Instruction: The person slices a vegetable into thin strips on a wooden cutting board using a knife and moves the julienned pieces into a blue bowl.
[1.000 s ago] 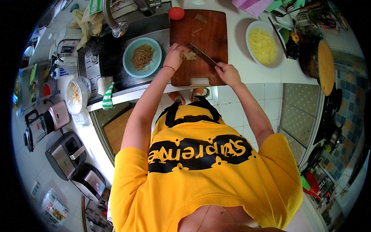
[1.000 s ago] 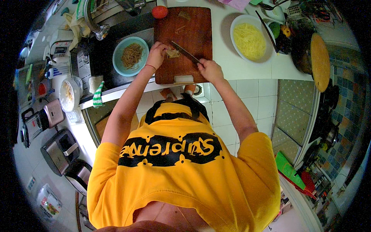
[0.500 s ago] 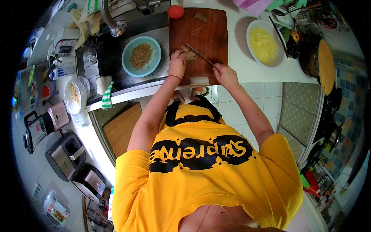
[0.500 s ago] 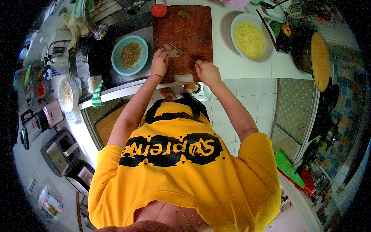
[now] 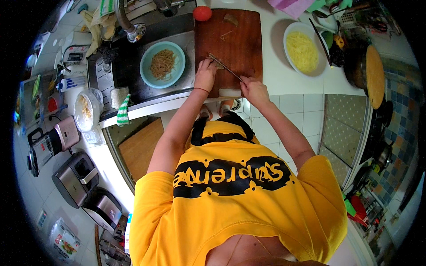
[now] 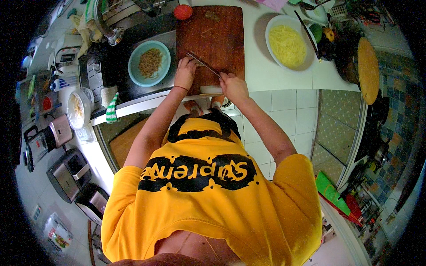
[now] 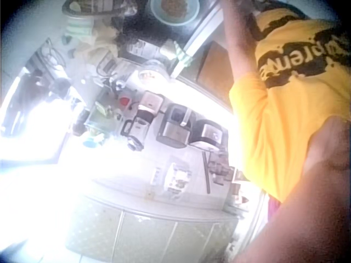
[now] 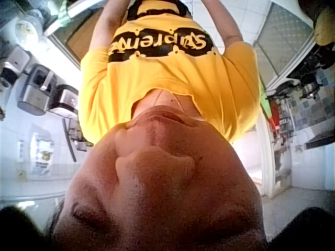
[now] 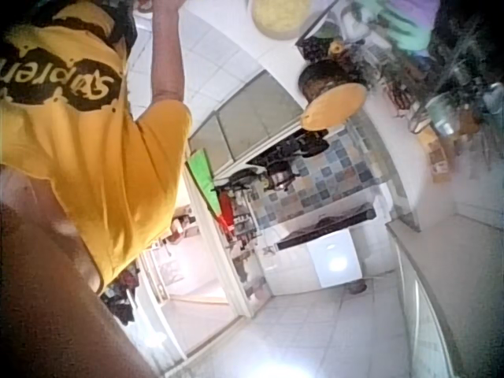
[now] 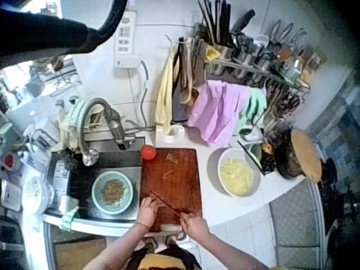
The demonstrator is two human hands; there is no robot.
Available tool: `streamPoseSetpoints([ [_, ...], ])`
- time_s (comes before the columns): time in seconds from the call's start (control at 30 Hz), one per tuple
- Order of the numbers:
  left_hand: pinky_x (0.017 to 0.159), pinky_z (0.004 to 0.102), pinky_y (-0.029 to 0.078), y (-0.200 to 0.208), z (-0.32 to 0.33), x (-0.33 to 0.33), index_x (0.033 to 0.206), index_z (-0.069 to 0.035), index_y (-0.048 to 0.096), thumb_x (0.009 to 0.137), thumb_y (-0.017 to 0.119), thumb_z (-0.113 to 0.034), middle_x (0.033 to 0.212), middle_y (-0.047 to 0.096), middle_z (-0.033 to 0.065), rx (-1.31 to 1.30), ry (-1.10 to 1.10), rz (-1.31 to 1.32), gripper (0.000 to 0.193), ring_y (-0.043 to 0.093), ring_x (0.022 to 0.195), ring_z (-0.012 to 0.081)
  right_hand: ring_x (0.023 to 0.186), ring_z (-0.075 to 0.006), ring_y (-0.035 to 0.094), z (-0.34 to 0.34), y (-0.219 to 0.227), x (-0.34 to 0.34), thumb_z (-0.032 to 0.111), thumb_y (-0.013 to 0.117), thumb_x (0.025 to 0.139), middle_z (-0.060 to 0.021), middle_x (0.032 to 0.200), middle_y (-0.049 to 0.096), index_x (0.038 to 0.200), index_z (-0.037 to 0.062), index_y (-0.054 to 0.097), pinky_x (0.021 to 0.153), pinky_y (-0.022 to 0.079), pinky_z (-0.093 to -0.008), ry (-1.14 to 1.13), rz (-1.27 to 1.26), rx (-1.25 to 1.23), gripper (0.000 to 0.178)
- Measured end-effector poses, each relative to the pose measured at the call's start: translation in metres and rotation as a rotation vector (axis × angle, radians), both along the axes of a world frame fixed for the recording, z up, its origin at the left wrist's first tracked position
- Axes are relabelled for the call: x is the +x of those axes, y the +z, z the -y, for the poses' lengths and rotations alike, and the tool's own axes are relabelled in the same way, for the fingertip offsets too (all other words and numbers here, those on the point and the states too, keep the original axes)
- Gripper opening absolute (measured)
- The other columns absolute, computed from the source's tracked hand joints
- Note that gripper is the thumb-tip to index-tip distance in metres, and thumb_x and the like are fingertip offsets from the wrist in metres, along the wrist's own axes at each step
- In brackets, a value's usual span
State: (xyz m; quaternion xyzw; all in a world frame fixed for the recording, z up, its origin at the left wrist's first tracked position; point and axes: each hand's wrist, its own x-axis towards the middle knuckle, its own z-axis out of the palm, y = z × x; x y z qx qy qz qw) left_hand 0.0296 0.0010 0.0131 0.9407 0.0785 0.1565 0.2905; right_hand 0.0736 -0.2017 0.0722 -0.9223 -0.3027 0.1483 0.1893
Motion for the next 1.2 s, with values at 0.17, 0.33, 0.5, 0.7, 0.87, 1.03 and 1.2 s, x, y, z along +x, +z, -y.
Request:
streamPoseSetpoints([
  [0.17, 0.086, 0.0392, 0.042, -0.001, -0.002, 0.001, 0.099, -0.005, 0.062, 0.081, 0.055, -0.01, 0.106, 0.054, 0.0124, -0.013, -0.024, -0.055, 0.02, 0.05, 0.098, 0.032, 0.074, -0.0353, 0.061, -0.003, 0.0, 0.006, 0.024, 0.047, 0.087, -0.0172, 0.087, 0.061, 0.1, 0.0061, 0.058, 0.065, 0.05, -0.0451, -0.019, -0.031, -0.024, 0.025],
  [0.33, 0.088, 0.0399, 0.041, 0.001, -0.004, 0.004, 0.101, -0.005, 0.062, 0.081, 0.055, -0.01, 0.109, 0.053, 0.013, 0.001, -0.037, -0.15, 0.021, 0.048, 0.101, 0.0328, 0.073, -0.0362, 0.061, -0.01, 0.005, 0.0, 0.023, 0.046, 0.087, -0.0177, 0.085, 0.061, 0.098, 0.0059, 0.058, 0.065, 0.05, -0.0461, -0.006, 0.027, -0.012, 0.024],
  [0.5, 0.089, 0.0405, 0.041, 0.011, -0.002, 0.005, 0.101, -0.002, 0.061, 0.081, 0.054, -0.011, 0.11, 0.053, 0.0138, 0.009, -0.034, -0.214, 0.023, 0.048, 0.101, 0.0341, 0.069, -0.0358, 0.062, -0.011, 0.001, -0.002, 0.02, 0.042, 0.088, -0.0177, 0.083, 0.061, 0.094, 0.0051, 0.056, 0.06, 0.05, -0.0476, 0.045, 0.085, -0.062, 0.021],
  [0.7, 0.086, 0.0389, 0.043, 0.0, -0.002, 0.003, 0.093, -0.004, 0.062, 0.08, 0.052, -0.012, 0.103, 0.053, 0.0121, 0.061, -0.025, -0.141, 0.018, 0.048, 0.099, 0.033, 0.071, -0.0362, 0.063, -0.038, -0.012, 0.003, 0.019, 0.043, 0.087, -0.0207, 0.081, 0.061, 0.09, 0.0017, 0.055, 0.06, 0.05, -0.0473, 0.079, 0.009, -0.19, 0.021],
  [0.87, 0.086, 0.0377, 0.043, 0.004, -0.001, 0.003, 0.095, -0.005, 0.062, 0.08, 0.053, -0.012, 0.103, 0.054, 0.0118, 0.052, -0.018, -0.155, 0.019, 0.049, 0.098, 0.0323, 0.071, -0.0369, 0.063, -0.057, -0.012, 0.024, 0.02, 0.04, 0.089, -0.0221, 0.082, 0.061, 0.089, 0.0018, 0.054, 0.061, 0.05, -0.0488, 0.052, -0.033, -0.082, 0.023],
  [1.03, 0.087, 0.0396, 0.042, 0.006, -0.002, 0.003, 0.097, -0.004, 0.062, 0.08, 0.054, -0.011, 0.107, 0.054, 0.0129, 0.029, -0.01, -0.138, 0.02, 0.049, 0.099, 0.0337, 0.072, -0.0387, 0.062, -0.037, -0.001, 0.021, 0.022, 0.038, 0.091, -0.0211, 0.082, 0.062, 0.09, 0.0031, 0.055, 0.064, 0.049, -0.0508, 0.031, -0.022, -0.036, 0.026],
  [1.2, 0.086, 0.0406, 0.042, -0.002, -0.002, 0.002, 0.098, -0.004, 0.062, 0.08, 0.057, -0.011, 0.107, 0.055, 0.0143, -0.012, 0.003, -0.078, 0.02, 0.05, 0.098, 0.0351, 0.073, -0.0377, 0.062, -0.03, 0.01, 0.013, 0.019, 0.04, 0.088, -0.0211, 0.083, 0.062, 0.091, 0.0025, 0.055, 0.063, 0.05, -0.0486, 0.082, -0.018, -0.158, 0.022],
])
